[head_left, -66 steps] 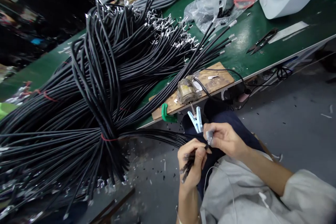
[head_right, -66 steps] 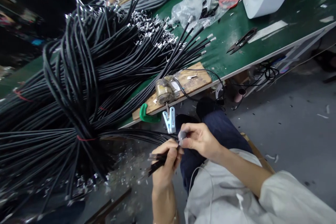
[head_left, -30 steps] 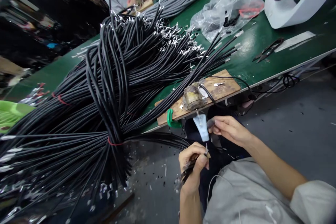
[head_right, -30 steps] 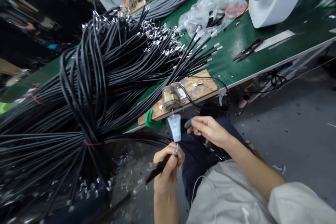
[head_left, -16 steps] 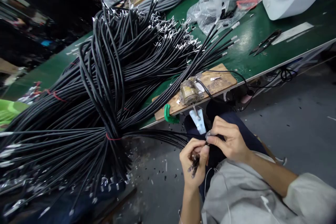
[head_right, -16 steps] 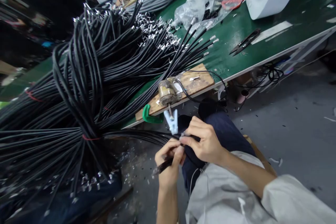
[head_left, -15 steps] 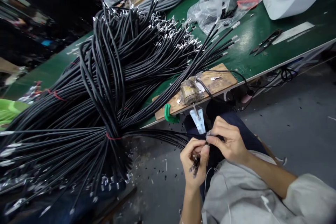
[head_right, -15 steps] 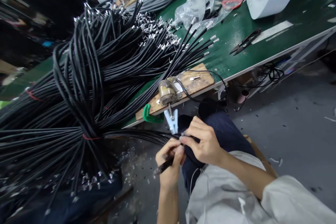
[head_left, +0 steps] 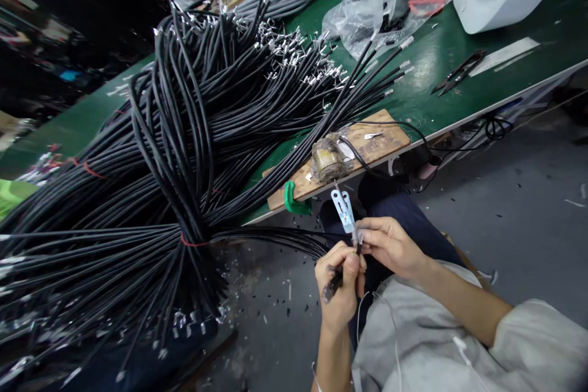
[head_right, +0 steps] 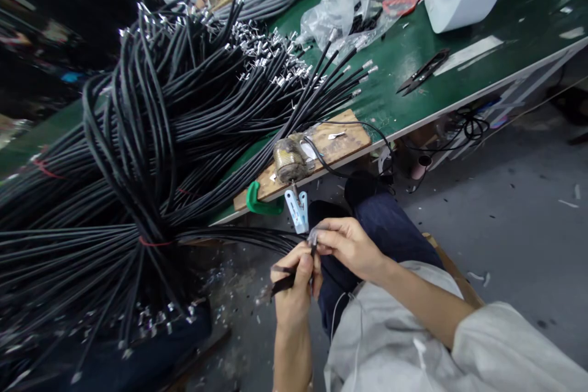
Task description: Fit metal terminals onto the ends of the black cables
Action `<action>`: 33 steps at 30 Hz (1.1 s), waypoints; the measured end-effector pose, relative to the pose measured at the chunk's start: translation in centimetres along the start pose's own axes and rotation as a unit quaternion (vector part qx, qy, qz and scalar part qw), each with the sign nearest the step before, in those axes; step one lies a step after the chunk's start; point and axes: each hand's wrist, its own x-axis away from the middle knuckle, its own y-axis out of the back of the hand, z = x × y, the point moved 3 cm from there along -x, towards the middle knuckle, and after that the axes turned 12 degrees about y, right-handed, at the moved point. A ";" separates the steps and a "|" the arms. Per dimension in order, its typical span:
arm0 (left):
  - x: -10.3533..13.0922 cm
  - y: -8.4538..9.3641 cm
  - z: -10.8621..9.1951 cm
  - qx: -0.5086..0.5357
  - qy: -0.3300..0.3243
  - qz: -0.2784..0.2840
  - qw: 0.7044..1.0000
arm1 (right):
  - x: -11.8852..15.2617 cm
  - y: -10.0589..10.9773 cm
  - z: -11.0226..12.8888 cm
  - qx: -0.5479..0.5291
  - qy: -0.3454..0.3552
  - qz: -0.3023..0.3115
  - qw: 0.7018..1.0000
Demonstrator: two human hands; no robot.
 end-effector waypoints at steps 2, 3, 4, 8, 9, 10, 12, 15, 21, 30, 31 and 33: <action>0.0 -0.1 -0.2 0.003 0.014 0.000 1.000 | 0.1 0.1 1.0 0.070 0.046 0.027 0.996; 0.0 -0.2 -0.2 -0.001 0.020 0.001 1.000 | 0.2 0.1 1.5 0.110 0.065 0.036 0.991; 0.0 -0.3 -0.2 -0.008 0.026 0.002 1.000 | 0.3 0.0 1.9 0.151 0.083 0.040 0.984; -0.1 -0.8 0.0 -0.055 0.022 -0.003 0.998 | 0.3 -0.2 3.0 0.301 0.148 0.006 0.942; -0.1 -0.8 -0.1 -0.068 0.019 -0.005 0.998 | 0.2 -0.3 3.1 0.330 0.155 0.002 0.931; -0.1 -0.9 -0.1 -0.077 0.017 -0.006 0.997 | 0.0 -0.2 3.2 0.352 0.161 -0.003 0.922; -0.2 -1.1 -0.2 -0.079 0.025 -0.003 0.997 | -0.3 0.1 3.7 0.377 0.183 -0.024 0.908; -0.4 -1.1 -0.3 -0.052 0.031 -0.026 0.998 | -0.2 0.8 5.1 0.393 0.244 -0.076 0.883; -0.8 -1.2 -0.4 -0.003 -0.012 -0.086 0.996 | 2.2 0.6 5.4 0.503 0.229 -0.032 0.833; -0.7 -1.6 -0.7 -0.077 -0.069 -0.131 0.986 | 2.7 -1.1 5.3 0.595 0.308 -0.023 0.742; -0.7 -1.7 -0.7 -0.087 -0.079 -0.142 0.983 | 2.7 -1.1 5.3 0.609 0.326 -0.024 0.722; -0.7 -1.8 -0.7 -0.097 -0.088 -0.154 0.979 | 2.8 -1.0 5.4 0.630 0.356 -0.022 0.690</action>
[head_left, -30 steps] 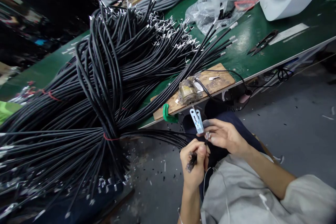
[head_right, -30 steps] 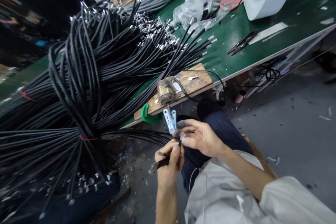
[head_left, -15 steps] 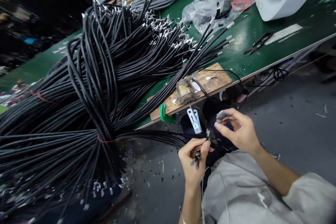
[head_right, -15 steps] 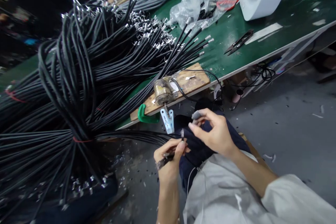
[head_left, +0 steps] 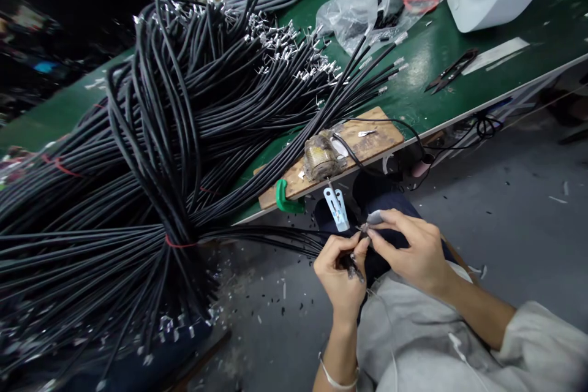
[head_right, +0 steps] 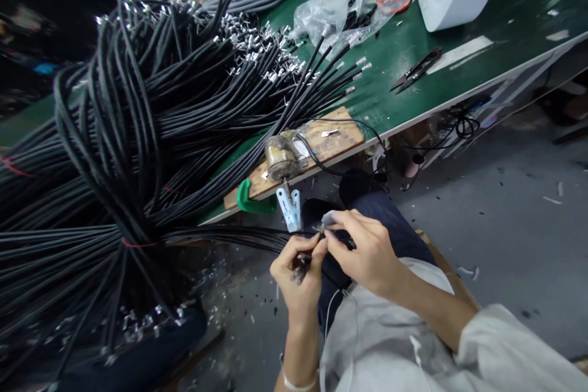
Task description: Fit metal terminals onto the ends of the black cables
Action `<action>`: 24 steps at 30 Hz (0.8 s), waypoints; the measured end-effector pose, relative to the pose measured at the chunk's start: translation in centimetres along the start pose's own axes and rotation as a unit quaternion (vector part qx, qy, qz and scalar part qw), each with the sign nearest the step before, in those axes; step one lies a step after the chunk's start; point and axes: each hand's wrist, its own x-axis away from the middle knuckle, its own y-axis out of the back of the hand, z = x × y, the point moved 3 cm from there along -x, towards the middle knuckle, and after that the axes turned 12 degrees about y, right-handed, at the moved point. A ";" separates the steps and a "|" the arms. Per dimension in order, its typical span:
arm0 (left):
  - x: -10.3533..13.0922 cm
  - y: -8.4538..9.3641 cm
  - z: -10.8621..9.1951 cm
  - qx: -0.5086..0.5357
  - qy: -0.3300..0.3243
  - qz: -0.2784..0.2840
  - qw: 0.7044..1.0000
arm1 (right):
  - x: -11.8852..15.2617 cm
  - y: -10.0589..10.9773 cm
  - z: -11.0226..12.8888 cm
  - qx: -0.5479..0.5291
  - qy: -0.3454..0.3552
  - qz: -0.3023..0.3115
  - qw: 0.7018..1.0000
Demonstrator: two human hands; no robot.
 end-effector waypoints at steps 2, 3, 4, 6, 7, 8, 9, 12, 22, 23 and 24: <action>0.0 0.0 0.1 -0.002 0.008 0.002 1.000 | 0.1 0.0 -0.1 0.006 0.021 0.008 1.000; 0.0 0.0 0.2 -0.003 0.015 0.005 1.000 | 0.1 0.0 -0.1 0.003 0.024 0.015 1.000; 0.0 0.0 0.2 -0.005 0.019 0.008 1.000 | 0.1 0.0 -0.2 -0.001 0.020 0.019 1.000; 0.0 -0.1 0.2 -0.008 0.018 0.008 1.000 | 0.1 0.0 -0.2 -0.002 0.010 0.010 1.000; 0.0 -0.1 0.1 -0.008 0.015 0.006 1.000 | 0.2 0.0 -0.3 0.002 0.006 -0.002 1.000; 0.0 -0.2 0.0 -0.008 0.011 0.003 1.000 | 0.2 -0.1 -0.3 0.007 0.002 -0.015 1.000; 0.0 -0.2 0.0 -0.008 0.009 0.000 1.000 | 0.4 -0.1 -0.3 0.011 -0.002 -0.027 1.000; 0.0 -0.4 -0.2 -0.005 0.022 0.004 1.000 | 0.8 -0.4 -0.8 -0.011 -0.045 -0.038 0.998; -0.1 -0.2 0.2 -0.033 0.031 0.005 0.999 | 0.0 -0.3 -1.0 -0.047 -0.063 0.015 0.997; 0.0 -0.3 0.3 -0.042 0.016 -0.004 0.999 | 0.0 -0.3 -0.9 -0.035 -0.058 0.011 0.998; 0.0 -0.4 0.2 -0.052 0.001 -0.013 0.999 | 0.0 -0.4 -0.8 -0.021 -0.053 0.005 0.998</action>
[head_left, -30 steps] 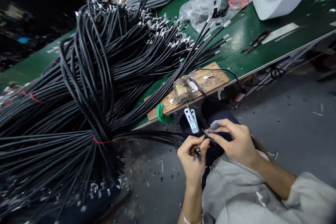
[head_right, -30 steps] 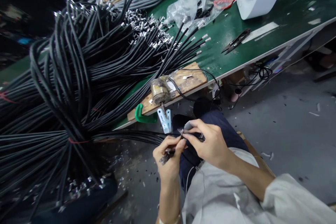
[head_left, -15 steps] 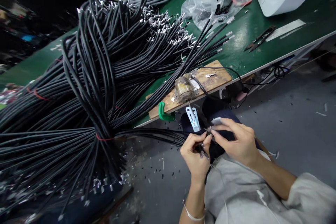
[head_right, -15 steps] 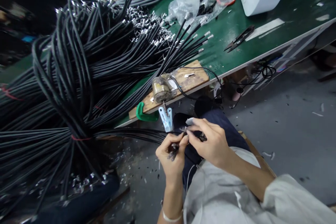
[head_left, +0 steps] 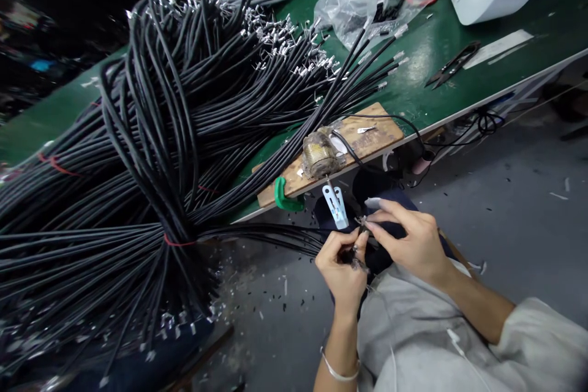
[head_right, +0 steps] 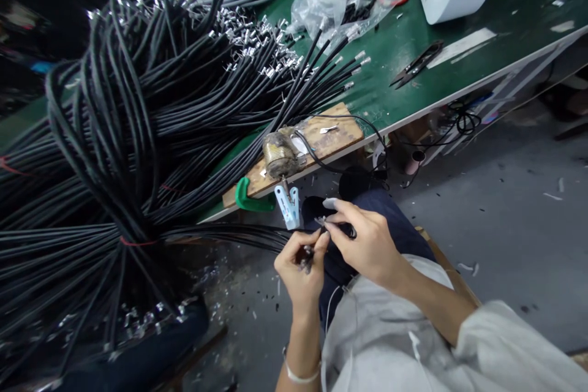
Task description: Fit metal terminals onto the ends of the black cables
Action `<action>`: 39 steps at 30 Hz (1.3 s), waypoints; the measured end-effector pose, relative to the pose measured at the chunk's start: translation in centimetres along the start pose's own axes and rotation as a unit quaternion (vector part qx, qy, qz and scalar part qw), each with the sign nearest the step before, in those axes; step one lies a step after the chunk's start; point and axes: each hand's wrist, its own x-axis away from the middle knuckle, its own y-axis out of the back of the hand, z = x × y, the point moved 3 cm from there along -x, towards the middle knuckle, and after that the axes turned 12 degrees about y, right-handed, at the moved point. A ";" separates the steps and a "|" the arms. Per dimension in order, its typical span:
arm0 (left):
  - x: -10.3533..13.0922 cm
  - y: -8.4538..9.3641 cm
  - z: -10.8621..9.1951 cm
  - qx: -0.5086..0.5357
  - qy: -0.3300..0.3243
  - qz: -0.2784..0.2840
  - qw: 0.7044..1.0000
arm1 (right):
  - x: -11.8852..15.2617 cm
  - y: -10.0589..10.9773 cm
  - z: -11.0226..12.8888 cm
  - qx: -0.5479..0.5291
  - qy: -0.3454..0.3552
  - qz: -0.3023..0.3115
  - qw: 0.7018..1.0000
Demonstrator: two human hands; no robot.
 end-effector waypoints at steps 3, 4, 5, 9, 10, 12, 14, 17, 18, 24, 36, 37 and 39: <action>0.1 -0.5 -0.1 -0.015 -0.021 -0.014 1.000 | 0.3 -0.2 -0.1 0.032 -0.003 -0.032 0.999; 0.1 -0.6 -0.1 -0.013 -0.015 -0.012 1.000 | 0.4 -0.3 -0.3 0.028 -0.018 -0.041 0.999; 0.1 -0.6 -0.1 -0.007 -0.005 -0.007 1.000 | 0.5 -0.4 -0.6 0.007 -0.041 -0.049 0.998; -0.1 -0.4 -0.1 0.006 0.043 0.042 0.998 | 0.4 -1.3 -2.0 -0.226 -0.187 -0.047 0.955; -0.1 -0.2 0.0 0.012 0.052 0.059 0.997 | 0.3 -1.7 -2.3 -0.298 -0.224 -0.043 0.927; -0.1 0.0 0.1 0.037 0.076 0.089 0.992 | 0.2 -2.4 -2.7 -0.424 -0.288 -0.030 0.858; -0.1 0.3 0.3 0.071 0.104 0.113 0.986 | 0.2 -3.0 -2.8 -0.512 -0.329 -0.009 0.793; 0.0 0.4 0.5 0.098 0.138 0.140 0.975 | 0.1 -3.3 -2.9 -0.568 -0.339 -0.003 0.750; 0.0 0.5 0.6 0.103 0.148 0.147 0.973 | -0.1 -3.3 -2.9 -0.571 -0.327 0.002 0.753; -0.2 0.8 1.4 0.160 0.203 0.170 0.951 | -0.7 -3.7 -2.3 -0.516 -0.196 0.107 0.827; 0.4 1.7 1.3 0.204 0.152 0.046 0.966 | 1.4 -3.5 -0.4 -0.148 0.161 -0.088 0.972; 0.3 1.9 1.3 0.209 0.154 0.041 0.965 | 1.5 -3.6 -0.5 -0.171 0.162 -0.062 0.970; 0.1 2.1 1.3 0.214 0.152 0.053 0.963 | 1.5 -3.7 -1.1 -0.239 0.090 -0.021 0.967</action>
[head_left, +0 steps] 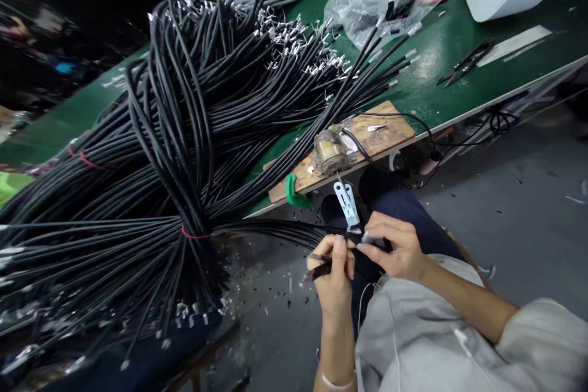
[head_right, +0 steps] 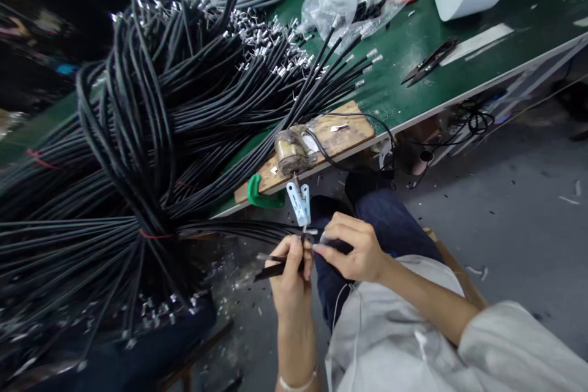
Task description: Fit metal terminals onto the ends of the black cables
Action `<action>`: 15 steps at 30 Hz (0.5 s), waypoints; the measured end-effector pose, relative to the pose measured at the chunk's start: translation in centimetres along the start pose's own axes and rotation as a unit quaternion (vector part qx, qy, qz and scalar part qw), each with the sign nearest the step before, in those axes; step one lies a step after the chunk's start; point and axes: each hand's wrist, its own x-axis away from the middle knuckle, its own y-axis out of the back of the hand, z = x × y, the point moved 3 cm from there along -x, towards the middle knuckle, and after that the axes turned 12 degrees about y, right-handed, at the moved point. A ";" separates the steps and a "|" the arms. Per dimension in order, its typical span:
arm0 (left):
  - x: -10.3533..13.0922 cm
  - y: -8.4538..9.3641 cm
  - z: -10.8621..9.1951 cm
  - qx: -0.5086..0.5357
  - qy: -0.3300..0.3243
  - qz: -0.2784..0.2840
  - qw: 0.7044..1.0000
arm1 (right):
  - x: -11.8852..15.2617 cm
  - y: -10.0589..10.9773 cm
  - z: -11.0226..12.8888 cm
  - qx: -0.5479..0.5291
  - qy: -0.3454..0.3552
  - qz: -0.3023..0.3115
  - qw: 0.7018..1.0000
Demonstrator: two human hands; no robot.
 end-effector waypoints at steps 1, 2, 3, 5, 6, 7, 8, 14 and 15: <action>-0.1 0.0 0.0 -0.004 0.000 0.016 1.000 | 0.0 0.1 -0.2 -0.040 -0.049 -0.002 0.998; -0.1 0.0 0.0 -0.012 -0.002 0.032 0.999 | -0.1 0.1 -0.3 -0.074 -0.092 -0.001 0.993; -0.2 0.0 0.1 -0.022 -0.004 0.044 0.999 | -0.3 0.1 -0.3 -0.094 -0.120 0.012 0.988; -0.3 0.1 0.2 -0.051 -0.004 0.050 0.997 | -1.0 0.1 0.1 -0.076 -0.108 0.059 0.989; -0.4 0.2 0.3 -0.069 0.000 0.050 0.996 | -1.5 0.2 0.4 -0.046 -0.082 0.083 0.992; -0.4 0.3 0.2 -0.089 0.007 0.056 0.994 | -1.9 0.3 0.6 -0.017 -0.062 0.102 0.993; -0.5 0.4 0.2 -0.109 0.015 0.072 0.991 | -2.2 0.5 0.7 -0.004 -0.054 0.116 0.992; -1.1 0.4 -1.3 -0.119 -0.102 0.200 0.967 | -1.5 -0.3 -0.4 -0.343 -0.286 0.095 0.889; -1.3 0.3 -1.3 -0.105 -0.128 0.197 0.966 | -1.2 -0.6 -0.6 -0.390 -0.336 0.075 0.854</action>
